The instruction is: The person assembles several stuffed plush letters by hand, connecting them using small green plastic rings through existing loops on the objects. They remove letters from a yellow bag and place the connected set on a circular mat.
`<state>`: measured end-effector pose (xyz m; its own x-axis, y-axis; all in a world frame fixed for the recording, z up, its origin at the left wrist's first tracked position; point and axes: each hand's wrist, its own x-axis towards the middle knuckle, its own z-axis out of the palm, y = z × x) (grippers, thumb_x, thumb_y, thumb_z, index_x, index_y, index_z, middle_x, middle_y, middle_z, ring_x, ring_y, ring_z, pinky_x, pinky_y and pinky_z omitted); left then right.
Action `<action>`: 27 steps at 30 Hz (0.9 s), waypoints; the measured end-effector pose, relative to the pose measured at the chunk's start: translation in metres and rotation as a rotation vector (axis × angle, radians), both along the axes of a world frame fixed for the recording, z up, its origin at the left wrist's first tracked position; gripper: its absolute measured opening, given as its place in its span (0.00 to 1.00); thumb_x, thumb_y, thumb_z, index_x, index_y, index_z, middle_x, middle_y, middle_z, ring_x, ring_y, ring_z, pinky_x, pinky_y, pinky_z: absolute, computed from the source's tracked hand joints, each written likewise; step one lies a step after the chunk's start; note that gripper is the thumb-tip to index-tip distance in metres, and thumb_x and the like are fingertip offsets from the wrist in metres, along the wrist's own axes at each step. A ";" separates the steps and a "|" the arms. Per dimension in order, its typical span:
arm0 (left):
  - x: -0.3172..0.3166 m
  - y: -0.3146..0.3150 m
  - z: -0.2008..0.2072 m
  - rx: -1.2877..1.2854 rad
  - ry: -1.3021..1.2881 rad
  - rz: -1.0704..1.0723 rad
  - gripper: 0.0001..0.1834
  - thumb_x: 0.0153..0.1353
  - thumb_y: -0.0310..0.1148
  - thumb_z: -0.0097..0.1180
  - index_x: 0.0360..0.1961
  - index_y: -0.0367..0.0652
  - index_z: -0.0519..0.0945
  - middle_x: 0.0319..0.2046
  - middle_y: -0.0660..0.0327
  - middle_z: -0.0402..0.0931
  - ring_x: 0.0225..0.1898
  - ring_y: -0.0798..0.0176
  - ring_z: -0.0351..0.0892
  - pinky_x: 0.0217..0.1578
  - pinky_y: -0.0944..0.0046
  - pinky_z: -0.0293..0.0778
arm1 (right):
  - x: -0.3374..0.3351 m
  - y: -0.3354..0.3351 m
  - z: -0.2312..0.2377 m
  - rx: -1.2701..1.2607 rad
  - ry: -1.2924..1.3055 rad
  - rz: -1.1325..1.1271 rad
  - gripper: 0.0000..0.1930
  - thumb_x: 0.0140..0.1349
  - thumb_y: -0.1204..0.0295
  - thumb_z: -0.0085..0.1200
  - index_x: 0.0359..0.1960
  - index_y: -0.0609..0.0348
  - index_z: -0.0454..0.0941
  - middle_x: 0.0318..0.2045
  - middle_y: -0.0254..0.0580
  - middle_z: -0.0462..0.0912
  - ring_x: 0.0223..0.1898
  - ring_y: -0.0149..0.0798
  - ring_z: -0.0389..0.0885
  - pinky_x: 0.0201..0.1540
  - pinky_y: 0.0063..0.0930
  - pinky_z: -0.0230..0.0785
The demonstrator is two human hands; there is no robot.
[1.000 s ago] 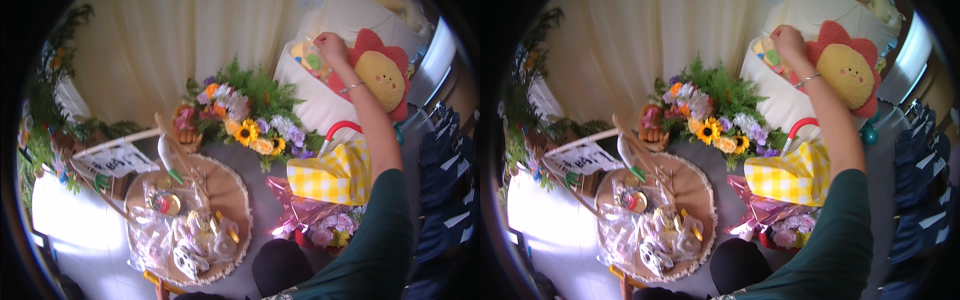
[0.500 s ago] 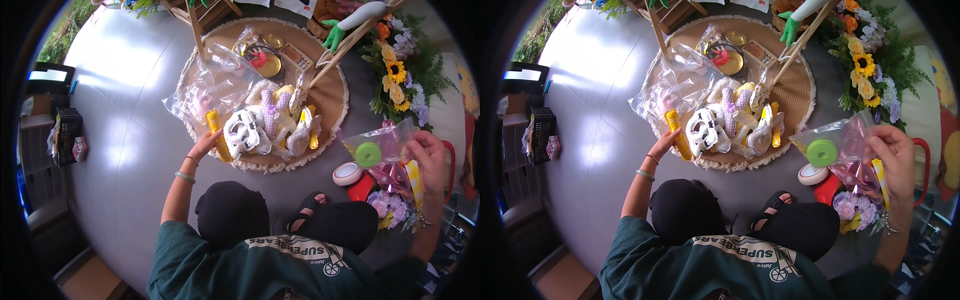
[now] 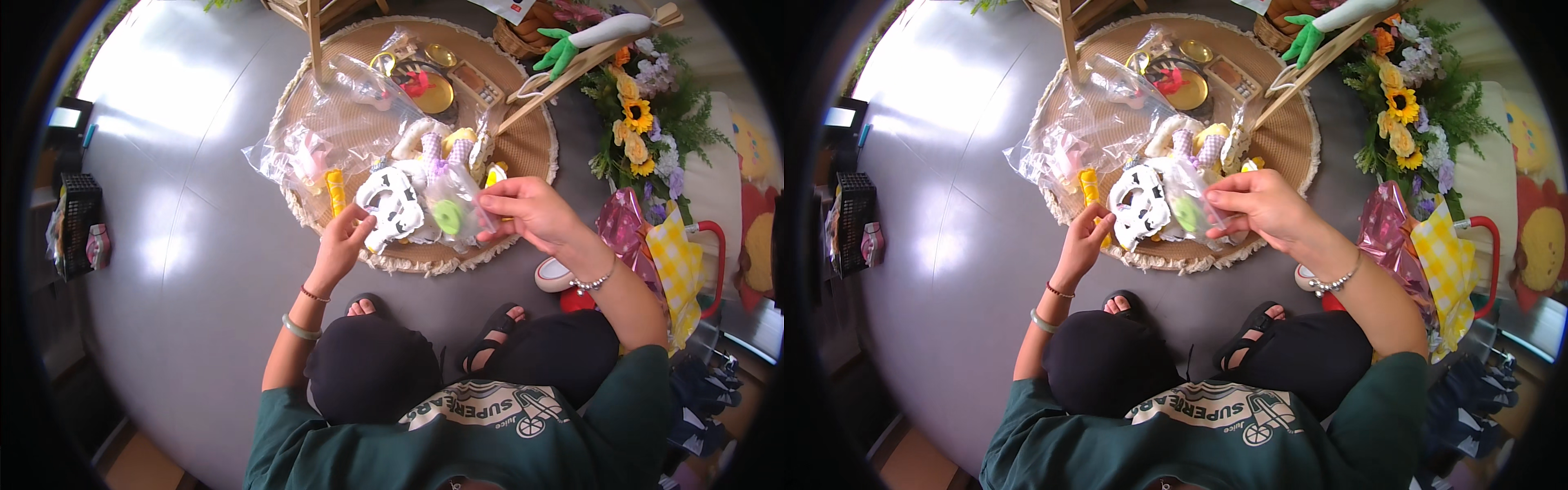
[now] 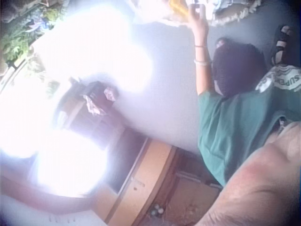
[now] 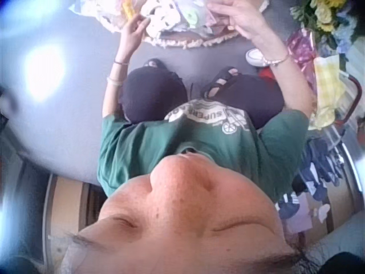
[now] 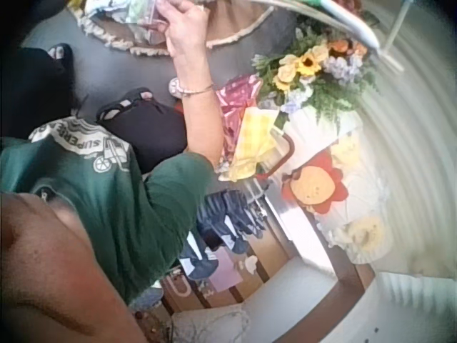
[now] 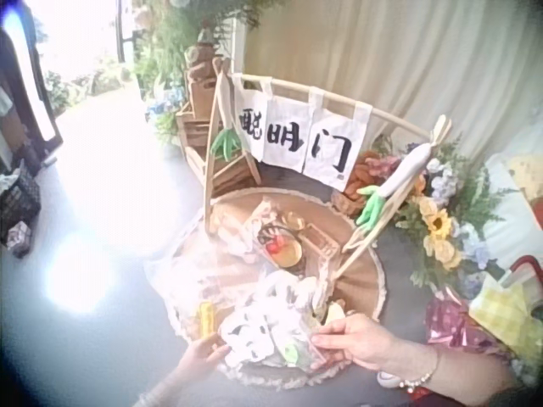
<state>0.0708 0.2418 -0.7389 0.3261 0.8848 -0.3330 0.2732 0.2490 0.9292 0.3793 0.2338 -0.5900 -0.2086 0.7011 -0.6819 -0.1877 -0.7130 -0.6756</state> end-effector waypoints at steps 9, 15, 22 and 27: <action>0.061 0.018 0.118 -0.070 -0.306 -0.457 0.15 0.69 0.42 0.53 0.34 0.40 0.75 0.21 0.73 0.62 0.23 0.79 0.56 0.23 0.70 0.57 | -0.024 -0.001 0.003 0.167 0.074 0.054 0.10 0.61 0.72 0.62 0.39 0.65 0.81 0.30 0.33 0.82 0.29 0.23 0.75 0.31 0.16 0.66; 0.075 0.021 0.139 -0.130 -0.436 -0.395 0.17 0.72 0.43 0.48 0.35 0.38 0.75 0.30 0.71 0.71 0.36 0.78 0.65 0.38 0.73 0.66 | -0.036 -0.008 0.021 0.338 -0.113 0.074 0.09 0.56 0.75 0.66 0.36 0.67 0.81 0.29 0.36 0.83 0.31 0.24 0.79 0.36 0.18 0.72; 0.076 0.020 0.131 -0.194 -0.425 -0.350 0.17 0.73 0.43 0.45 0.37 0.41 0.75 0.29 0.73 0.68 0.33 0.78 0.64 0.35 0.73 0.65 | -0.038 -0.009 0.023 0.419 -0.219 0.115 0.09 0.57 0.73 0.67 0.28 0.60 0.78 0.25 0.30 0.80 0.26 0.20 0.75 0.27 0.13 0.66; 0.074 0.020 0.130 -0.283 -0.400 -0.288 0.16 0.72 0.45 0.48 0.42 0.42 0.76 0.36 0.71 0.75 0.39 0.79 0.72 0.45 0.74 0.71 | -0.038 -0.009 0.022 0.325 -0.059 0.010 0.09 0.58 0.71 0.65 0.28 0.60 0.77 0.20 0.27 0.76 0.21 0.19 0.70 0.22 0.13 0.61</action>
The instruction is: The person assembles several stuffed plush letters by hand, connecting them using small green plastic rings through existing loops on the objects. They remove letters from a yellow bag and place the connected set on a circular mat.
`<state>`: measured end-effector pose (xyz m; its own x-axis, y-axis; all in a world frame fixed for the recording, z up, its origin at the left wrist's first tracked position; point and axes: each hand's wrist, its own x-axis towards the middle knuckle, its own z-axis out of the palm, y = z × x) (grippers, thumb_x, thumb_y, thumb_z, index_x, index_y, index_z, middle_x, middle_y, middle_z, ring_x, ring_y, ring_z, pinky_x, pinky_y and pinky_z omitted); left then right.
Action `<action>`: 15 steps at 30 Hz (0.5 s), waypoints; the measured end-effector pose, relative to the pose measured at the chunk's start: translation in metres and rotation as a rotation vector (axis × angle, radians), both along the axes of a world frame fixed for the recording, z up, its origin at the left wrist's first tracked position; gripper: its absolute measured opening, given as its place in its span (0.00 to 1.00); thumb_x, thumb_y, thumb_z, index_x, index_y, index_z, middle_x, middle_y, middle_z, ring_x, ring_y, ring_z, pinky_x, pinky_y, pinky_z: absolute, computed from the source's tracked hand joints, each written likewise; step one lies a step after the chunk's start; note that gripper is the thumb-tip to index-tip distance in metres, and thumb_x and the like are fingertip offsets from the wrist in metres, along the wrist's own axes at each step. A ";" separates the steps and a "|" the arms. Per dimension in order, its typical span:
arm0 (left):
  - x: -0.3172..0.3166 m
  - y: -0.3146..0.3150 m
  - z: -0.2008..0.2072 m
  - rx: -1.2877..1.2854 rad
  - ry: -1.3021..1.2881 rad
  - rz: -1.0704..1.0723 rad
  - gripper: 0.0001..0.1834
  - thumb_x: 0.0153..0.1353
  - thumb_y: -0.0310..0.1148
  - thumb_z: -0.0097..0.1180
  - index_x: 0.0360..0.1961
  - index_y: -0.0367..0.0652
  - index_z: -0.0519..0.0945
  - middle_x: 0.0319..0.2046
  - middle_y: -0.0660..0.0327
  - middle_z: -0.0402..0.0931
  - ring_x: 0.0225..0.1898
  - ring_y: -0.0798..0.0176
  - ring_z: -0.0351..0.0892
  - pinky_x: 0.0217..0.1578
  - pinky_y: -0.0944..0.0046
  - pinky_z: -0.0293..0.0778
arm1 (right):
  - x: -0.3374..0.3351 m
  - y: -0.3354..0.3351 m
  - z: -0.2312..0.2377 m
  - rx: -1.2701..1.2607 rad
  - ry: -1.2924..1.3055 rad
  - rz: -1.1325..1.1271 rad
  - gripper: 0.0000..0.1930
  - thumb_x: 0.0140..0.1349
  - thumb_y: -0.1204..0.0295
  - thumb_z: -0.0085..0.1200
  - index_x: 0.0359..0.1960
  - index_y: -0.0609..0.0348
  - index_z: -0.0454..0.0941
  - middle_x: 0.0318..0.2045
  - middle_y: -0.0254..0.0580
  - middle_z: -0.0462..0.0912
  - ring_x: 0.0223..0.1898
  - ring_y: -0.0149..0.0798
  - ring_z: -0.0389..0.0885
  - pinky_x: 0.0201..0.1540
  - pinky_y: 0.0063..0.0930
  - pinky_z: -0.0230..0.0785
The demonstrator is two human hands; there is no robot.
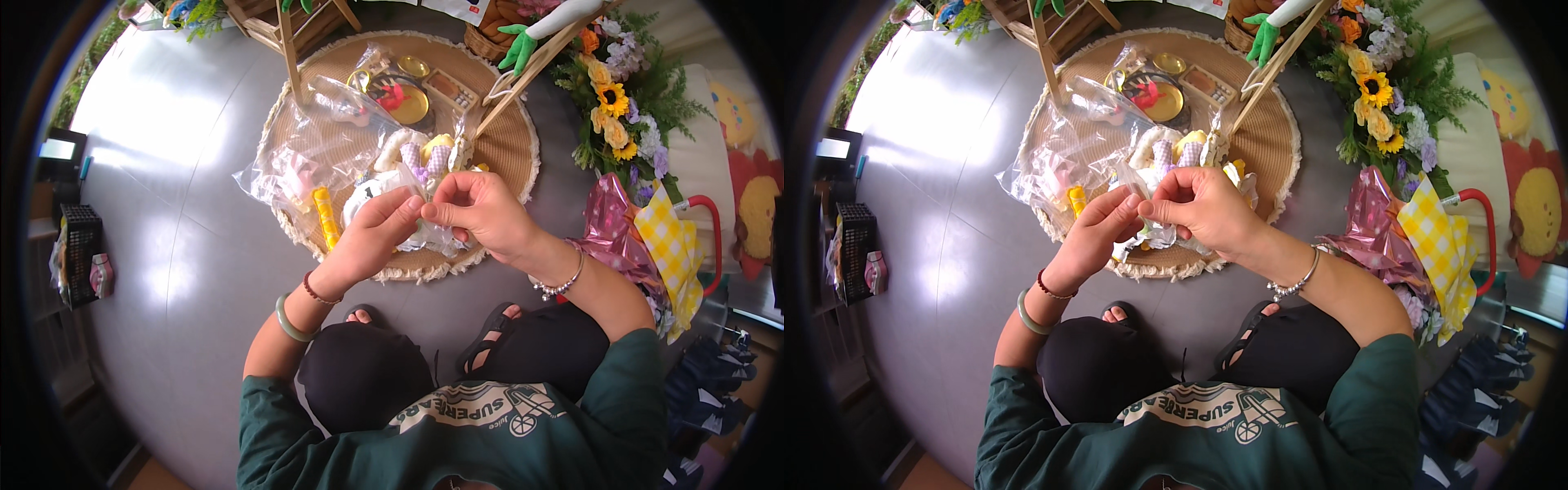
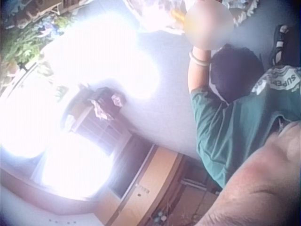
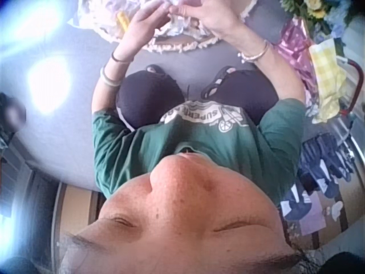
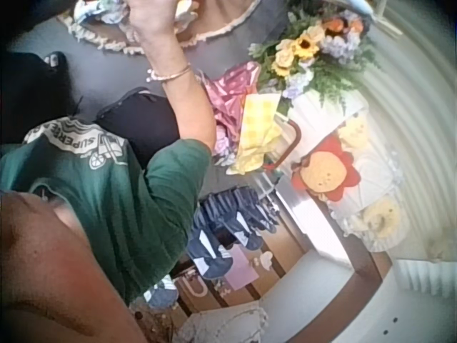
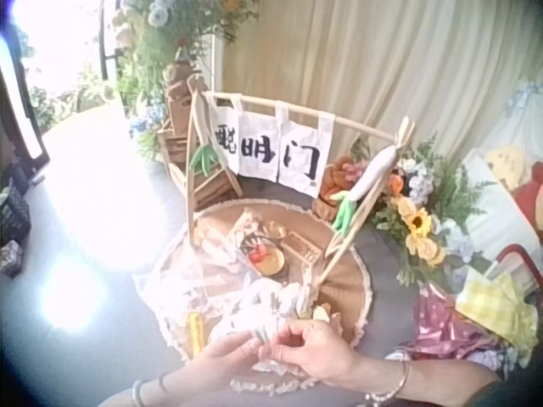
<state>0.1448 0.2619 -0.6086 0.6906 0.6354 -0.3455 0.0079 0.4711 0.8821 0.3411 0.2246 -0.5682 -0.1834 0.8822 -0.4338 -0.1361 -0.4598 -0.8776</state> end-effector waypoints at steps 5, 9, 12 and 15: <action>-0.001 0.000 -0.009 -0.005 -0.086 -0.012 0.13 0.72 0.42 0.48 0.42 0.43 0.76 0.35 0.72 0.73 0.35 0.80 0.68 0.38 0.77 0.68 | -0.005 -0.004 0.000 0.155 -0.157 -0.011 0.09 0.60 0.72 0.62 0.26 0.60 0.74 0.21 0.27 0.76 0.21 0.20 0.70 0.21 0.17 0.62; 0.006 0.002 -0.002 0.010 -0.084 0.018 0.11 0.71 0.38 0.48 0.40 0.42 0.75 0.30 0.74 0.69 0.30 0.81 0.62 0.32 0.78 0.63 | -0.008 -0.005 -0.004 0.498 -0.459 -0.086 0.08 0.61 0.75 0.59 0.27 0.61 0.73 0.21 0.27 0.75 0.21 0.20 0.70 0.22 0.18 0.63; 0.009 -0.001 0.001 0.107 0.045 0.109 0.12 0.70 0.35 0.46 0.32 0.39 0.74 0.22 0.73 0.63 0.25 0.78 0.58 0.25 0.72 0.58 | -0.005 -0.001 0.002 0.680 -0.747 -0.139 0.06 0.58 0.77 0.58 0.28 0.61 0.72 0.21 0.37 0.75 0.22 0.32 0.75 0.25 0.26 0.67; 0.009 -0.002 -0.002 0.245 0.056 0.180 0.14 0.69 0.34 0.47 0.28 0.36 0.71 0.18 0.68 0.62 0.24 0.74 0.59 0.25 0.68 0.60 | 0.004 0.007 0.013 0.769 -0.953 -0.084 0.06 0.54 0.80 0.58 0.28 0.62 0.73 0.25 0.43 0.76 0.24 0.42 0.78 0.28 0.32 0.71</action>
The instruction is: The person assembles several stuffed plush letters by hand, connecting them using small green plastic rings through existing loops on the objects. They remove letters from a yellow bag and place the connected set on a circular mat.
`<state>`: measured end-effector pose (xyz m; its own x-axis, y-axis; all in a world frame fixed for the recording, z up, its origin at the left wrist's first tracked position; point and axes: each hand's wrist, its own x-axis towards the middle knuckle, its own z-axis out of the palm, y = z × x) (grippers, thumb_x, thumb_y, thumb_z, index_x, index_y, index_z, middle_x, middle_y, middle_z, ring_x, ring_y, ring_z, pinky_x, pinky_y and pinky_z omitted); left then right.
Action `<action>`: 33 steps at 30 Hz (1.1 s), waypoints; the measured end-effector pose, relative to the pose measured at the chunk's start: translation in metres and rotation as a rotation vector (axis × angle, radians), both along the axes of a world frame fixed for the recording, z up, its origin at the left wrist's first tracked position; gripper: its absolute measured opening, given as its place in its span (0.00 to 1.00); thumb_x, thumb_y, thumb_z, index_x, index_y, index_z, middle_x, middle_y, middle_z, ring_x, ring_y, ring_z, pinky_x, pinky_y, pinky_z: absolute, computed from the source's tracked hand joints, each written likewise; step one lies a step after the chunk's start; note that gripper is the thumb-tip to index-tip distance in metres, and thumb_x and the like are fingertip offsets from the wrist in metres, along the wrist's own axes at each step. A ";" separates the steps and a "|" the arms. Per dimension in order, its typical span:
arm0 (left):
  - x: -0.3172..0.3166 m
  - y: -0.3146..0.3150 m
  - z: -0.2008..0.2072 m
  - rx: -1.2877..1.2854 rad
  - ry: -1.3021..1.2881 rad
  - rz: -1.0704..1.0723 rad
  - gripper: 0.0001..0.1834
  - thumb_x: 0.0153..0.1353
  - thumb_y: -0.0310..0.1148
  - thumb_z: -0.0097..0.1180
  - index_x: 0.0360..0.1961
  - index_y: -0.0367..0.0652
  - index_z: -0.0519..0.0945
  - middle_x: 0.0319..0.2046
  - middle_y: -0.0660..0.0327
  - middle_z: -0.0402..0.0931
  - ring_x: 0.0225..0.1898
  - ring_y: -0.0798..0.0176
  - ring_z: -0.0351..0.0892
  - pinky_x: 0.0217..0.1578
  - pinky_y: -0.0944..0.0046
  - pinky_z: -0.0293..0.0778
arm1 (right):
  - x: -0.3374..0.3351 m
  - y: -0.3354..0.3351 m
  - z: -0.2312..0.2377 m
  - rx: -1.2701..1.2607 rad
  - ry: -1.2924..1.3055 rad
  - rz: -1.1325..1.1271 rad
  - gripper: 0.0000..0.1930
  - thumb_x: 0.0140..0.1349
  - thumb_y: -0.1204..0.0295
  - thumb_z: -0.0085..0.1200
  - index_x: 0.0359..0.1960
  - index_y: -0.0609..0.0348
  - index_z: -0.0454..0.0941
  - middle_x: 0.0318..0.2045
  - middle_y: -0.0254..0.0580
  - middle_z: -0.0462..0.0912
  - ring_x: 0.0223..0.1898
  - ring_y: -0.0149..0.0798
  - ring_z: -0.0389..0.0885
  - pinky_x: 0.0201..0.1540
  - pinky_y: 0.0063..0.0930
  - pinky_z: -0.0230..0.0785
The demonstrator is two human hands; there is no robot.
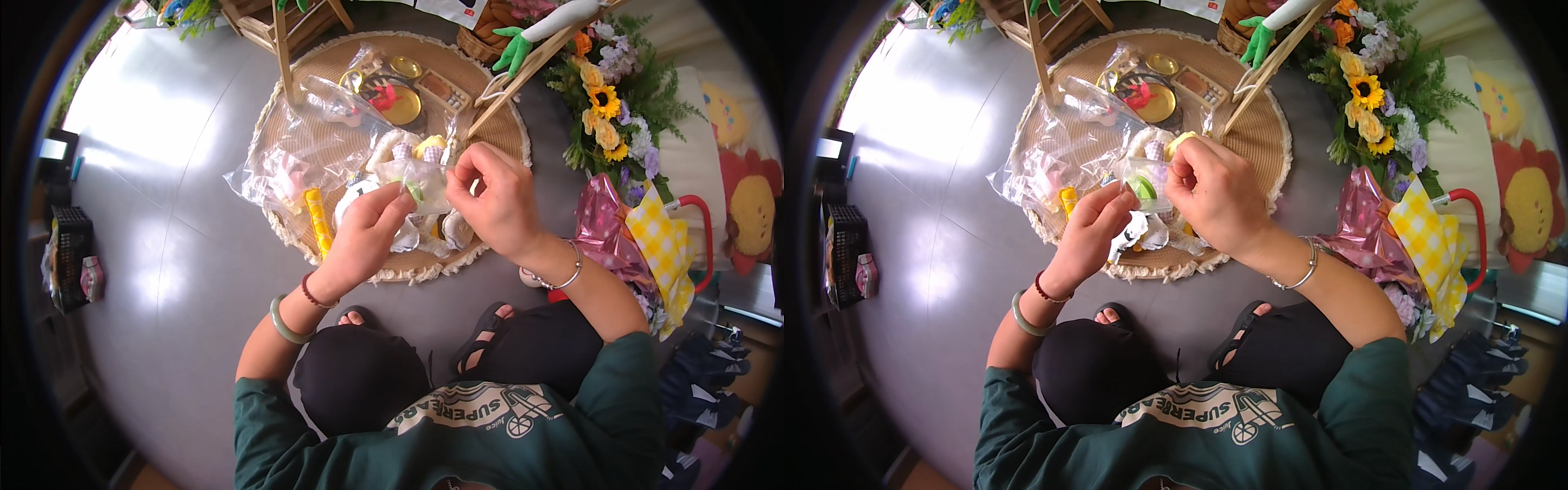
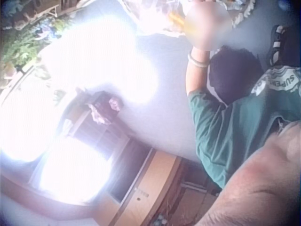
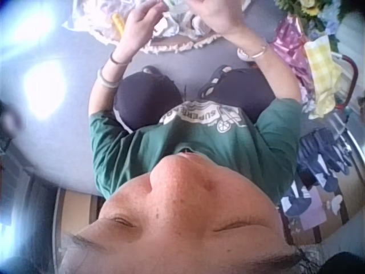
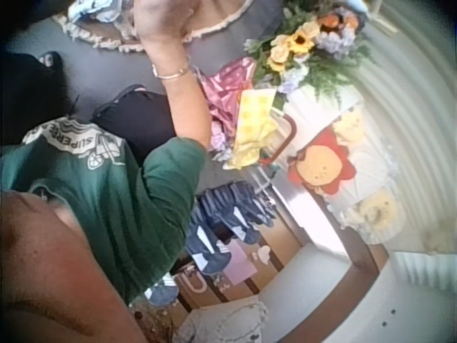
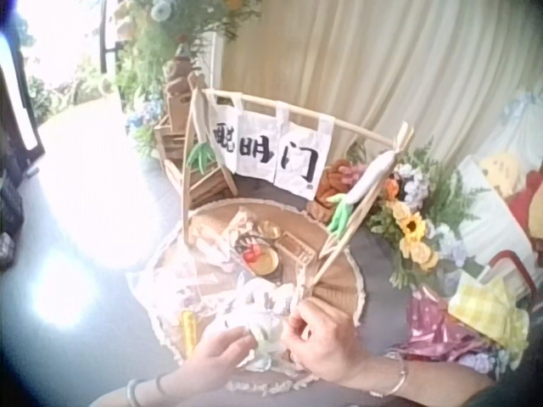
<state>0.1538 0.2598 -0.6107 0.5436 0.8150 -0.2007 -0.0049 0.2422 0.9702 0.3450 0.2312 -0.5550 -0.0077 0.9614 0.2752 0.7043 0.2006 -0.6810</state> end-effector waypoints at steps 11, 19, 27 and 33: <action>0.011 -0.004 0.026 0.695 0.027 -0.197 0.05 0.62 0.27 0.53 0.33 0.37 0.72 0.20 0.46 0.73 0.25 0.39 0.75 0.26 0.49 0.70 | -0.002 0.005 -0.011 -0.384 0.210 0.216 0.16 0.59 0.76 0.54 0.49 0.61 0.81 0.48 0.56 0.81 0.43 0.48 0.84 0.48 0.33 0.74; -0.021 0.024 -0.018 0.269 -0.042 0.297 0.13 0.70 0.38 0.50 0.45 0.39 0.69 0.17 0.72 0.59 0.21 0.78 0.56 0.21 0.72 0.53 | 0.008 0.007 -0.011 -0.332 0.710 0.205 0.16 0.70 0.80 0.44 0.57 0.63 0.76 0.45 0.40 0.82 0.46 0.29 0.79 0.51 0.25 0.72; -0.002 0.035 -0.024 -0.158 -0.318 -0.042 0.27 0.74 0.50 0.36 0.64 0.42 0.63 0.31 0.71 0.63 0.36 0.74 0.69 0.45 0.71 0.71 | 0.021 0.009 -0.004 -0.249 0.506 0.298 0.18 0.64 0.84 0.43 0.53 0.61 0.79 0.41 0.41 0.82 0.43 0.33 0.79 0.49 0.26 0.71; -0.004 0.031 -0.034 -0.068 -0.505 -0.223 0.25 0.73 0.46 0.43 0.64 0.42 0.64 0.27 0.75 0.57 0.24 0.78 0.50 0.25 0.77 0.48 | 0.029 0.012 0.001 -0.049 0.228 0.404 0.13 0.61 0.82 0.51 0.47 0.63 0.82 0.36 0.45 0.80 0.39 0.37 0.79 0.44 0.28 0.70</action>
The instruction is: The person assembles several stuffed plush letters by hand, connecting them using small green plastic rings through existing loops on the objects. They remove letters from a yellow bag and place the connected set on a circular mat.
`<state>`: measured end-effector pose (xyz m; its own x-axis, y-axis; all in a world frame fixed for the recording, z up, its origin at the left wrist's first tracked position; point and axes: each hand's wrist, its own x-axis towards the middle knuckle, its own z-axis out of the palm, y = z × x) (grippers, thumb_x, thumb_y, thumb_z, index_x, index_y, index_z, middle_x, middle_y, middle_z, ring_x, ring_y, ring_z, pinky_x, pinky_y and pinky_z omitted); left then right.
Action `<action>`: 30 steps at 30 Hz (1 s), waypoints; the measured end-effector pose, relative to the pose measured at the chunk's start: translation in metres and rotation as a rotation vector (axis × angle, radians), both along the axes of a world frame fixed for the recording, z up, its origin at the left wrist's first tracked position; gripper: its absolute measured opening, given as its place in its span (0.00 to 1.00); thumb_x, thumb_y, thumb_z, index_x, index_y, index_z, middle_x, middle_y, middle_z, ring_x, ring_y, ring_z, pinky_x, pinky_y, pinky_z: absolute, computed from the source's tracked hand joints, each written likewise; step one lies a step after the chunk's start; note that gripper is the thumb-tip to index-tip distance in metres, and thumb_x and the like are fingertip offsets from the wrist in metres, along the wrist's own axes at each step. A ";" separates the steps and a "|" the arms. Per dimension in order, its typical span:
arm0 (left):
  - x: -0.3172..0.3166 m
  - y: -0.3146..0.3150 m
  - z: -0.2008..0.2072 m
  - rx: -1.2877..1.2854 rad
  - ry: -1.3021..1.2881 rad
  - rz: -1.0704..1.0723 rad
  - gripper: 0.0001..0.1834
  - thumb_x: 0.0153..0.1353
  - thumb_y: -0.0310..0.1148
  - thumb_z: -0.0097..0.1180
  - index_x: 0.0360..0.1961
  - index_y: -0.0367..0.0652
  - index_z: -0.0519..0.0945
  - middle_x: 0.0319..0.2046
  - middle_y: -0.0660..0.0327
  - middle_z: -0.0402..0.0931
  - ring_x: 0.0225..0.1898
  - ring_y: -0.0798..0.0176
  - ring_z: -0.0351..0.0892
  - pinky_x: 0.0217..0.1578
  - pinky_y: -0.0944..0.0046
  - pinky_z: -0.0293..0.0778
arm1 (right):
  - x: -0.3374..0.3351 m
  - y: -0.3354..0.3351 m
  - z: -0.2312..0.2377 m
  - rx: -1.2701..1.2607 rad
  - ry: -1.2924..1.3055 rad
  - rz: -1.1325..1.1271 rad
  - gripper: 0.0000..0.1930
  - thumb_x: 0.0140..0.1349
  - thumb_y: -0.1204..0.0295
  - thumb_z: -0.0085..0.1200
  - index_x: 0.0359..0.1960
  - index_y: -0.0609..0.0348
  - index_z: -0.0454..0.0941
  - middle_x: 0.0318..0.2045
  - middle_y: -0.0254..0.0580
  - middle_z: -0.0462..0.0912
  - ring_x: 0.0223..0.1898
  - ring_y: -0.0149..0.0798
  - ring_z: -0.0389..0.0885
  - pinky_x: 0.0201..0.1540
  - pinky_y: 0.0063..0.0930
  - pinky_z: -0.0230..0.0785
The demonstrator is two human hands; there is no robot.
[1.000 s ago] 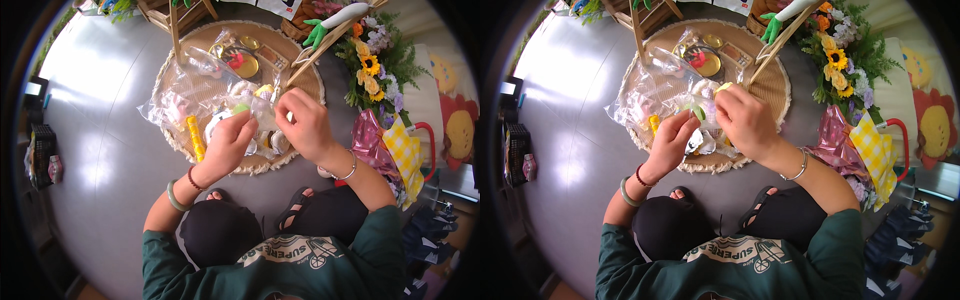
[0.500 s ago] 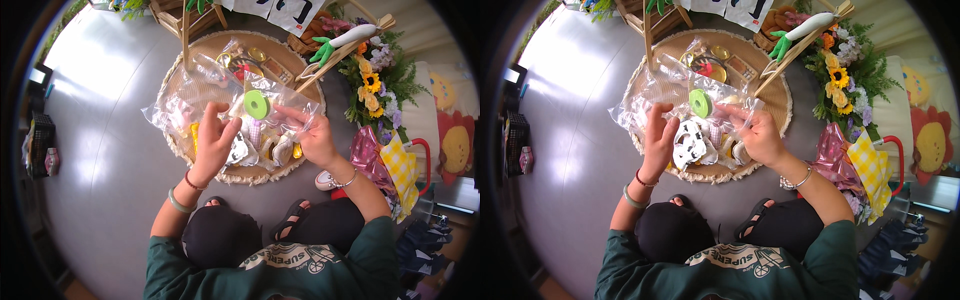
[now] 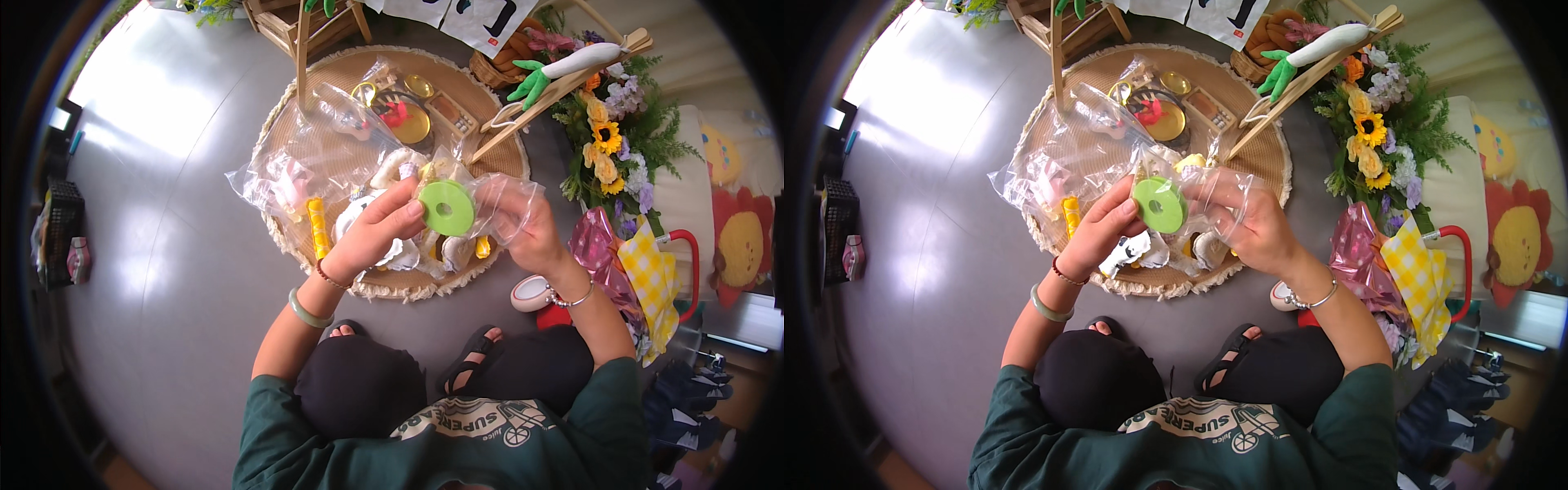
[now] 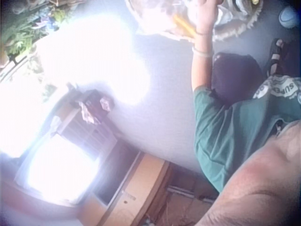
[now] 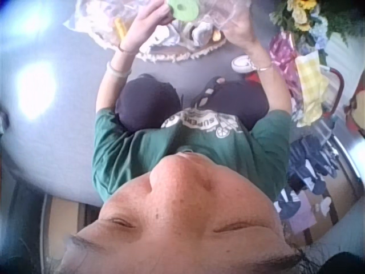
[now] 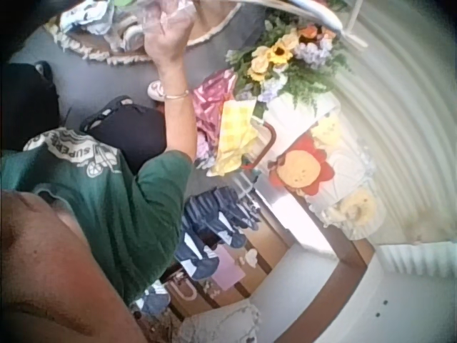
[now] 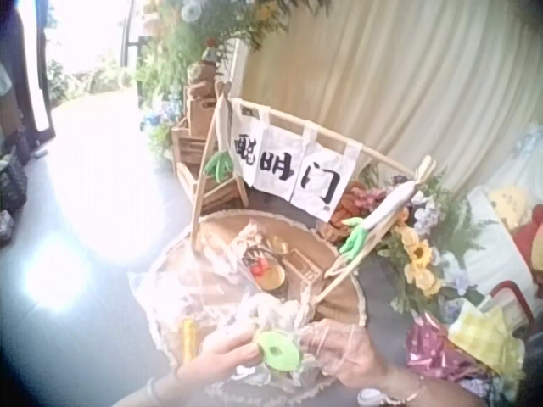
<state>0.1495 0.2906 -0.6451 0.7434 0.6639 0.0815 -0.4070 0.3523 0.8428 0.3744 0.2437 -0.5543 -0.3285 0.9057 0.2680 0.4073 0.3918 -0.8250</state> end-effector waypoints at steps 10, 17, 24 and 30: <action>-0.004 -0.010 0.014 0.138 0.111 -0.031 0.18 0.73 0.39 0.43 0.52 0.35 0.75 0.37 0.66 0.76 0.39 0.74 0.69 0.44 0.70 0.67 | -0.003 -0.007 -0.017 -0.145 0.132 -0.076 0.04 0.60 0.78 0.59 0.33 0.67 0.80 0.29 0.36 0.76 0.33 0.29 0.75 0.38 0.23 0.69; 0.001 -0.021 0.021 0.221 0.182 0.030 0.19 0.73 0.41 0.41 0.50 0.38 0.76 0.30 0.74 0.68 0.28 0.78 0.58 0.29 0.75 0.57 | -0.017 -0.009 0.004 -0.319 0.122 -0.058 0.12 0.60 0.83 0.52 0.44 0.61 0.83 0.38 0.43 0.84 0.41 0.33 0.81 0.47 0.25 0.71; -0.004 -0.022 0.010 0.293 0.260 -0.095 0.19 0.72 0.41 0.40 0.37 0.36 0.77 0.21 0.70 0.63 0.25 0.75 0.58 0.27 0.72 0.57 | -0.018 -0.013 -0.007 -0.291 0.046 -0.041 0.09 0.56 0.81 0.58 0.40 0.64 0.82 0.31 0.38 0.78 0.35 0.30 0.76 0.40 0.25 0.69; -0.005 -0.031 -0.009 0.121 0.273 -0.128 0.20 0.71 0.43 0.44 0.40 0.34 0.77 0.22 0.65 0.66 0.29 0.72 0.63 0.32 0.69 0.64 | -0.015 -0.013 -0.019 -0.187 -0.035 -0.039 0.08 0.54 0.80 0.60 0.37 0.62 0.83 0.29 0.39 0.76 0.32 0.36 0.76 0.37 0.26 0.68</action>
<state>0.1447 0.2594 -0.6540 0.8253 0.5615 -0.0597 -0.1188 0.2761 0.9538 0.3596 0.2309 -0.5734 -0.2988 0.9507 0.0830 0.4489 0.2167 -0.8669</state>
